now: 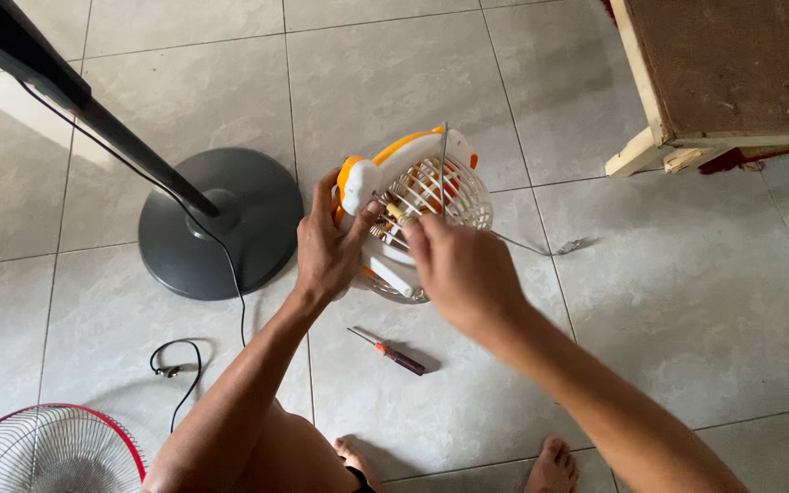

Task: The person disassembles a small yellow and white electric fan using a screwdriver. They remove the front grille, the fan blades, and the rear grille, placing the parts on the floor.

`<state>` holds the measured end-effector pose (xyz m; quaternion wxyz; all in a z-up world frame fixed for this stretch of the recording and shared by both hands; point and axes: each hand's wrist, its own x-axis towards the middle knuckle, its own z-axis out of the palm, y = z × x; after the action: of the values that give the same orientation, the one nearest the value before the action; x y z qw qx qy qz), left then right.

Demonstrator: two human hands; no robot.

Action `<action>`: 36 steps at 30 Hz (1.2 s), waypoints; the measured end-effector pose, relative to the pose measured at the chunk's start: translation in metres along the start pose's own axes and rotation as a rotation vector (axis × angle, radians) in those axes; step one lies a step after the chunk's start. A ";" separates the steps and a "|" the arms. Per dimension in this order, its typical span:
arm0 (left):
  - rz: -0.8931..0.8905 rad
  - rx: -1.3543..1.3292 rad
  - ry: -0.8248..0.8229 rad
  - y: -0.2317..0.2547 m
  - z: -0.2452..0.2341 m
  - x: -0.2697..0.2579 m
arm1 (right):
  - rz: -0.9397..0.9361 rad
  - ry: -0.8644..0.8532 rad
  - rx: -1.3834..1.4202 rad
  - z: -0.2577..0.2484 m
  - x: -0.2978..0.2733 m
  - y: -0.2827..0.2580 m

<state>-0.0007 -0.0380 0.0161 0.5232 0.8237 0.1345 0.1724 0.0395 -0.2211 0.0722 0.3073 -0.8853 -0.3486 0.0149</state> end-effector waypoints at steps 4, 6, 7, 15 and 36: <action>0.032 0.038 0.026 0.003 0.002 -0.004 | 0.095 -0.082 0.194 -0.012 0.012 0.014; 0.037 0.045 0.039 0.003 0.003 -0.004 | -0.012 -0.040 0.125 -0.012 0.013 0.014; 0.042 0.045 0.047 0.003 0.003 -0.003 | -0.063 -0.029 0.062 -0.010 0.013 0.013; -0.012 0.026 0.067 -0.003 0.011 -0.002 | -0.600 0.107 -0.551 -0.009 0.018 0.027; 0.015 0.033 0.108 -0.005 0.016 0.001 | -0.746 0.177 -0.337 -0.013 0.025 0.048</action>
<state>0.0067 -0.0481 0.0056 0.5003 0.8227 0.1591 0.2181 0.0909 -0.2398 0.0603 0.1713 -0.7342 -0.6150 -0.2310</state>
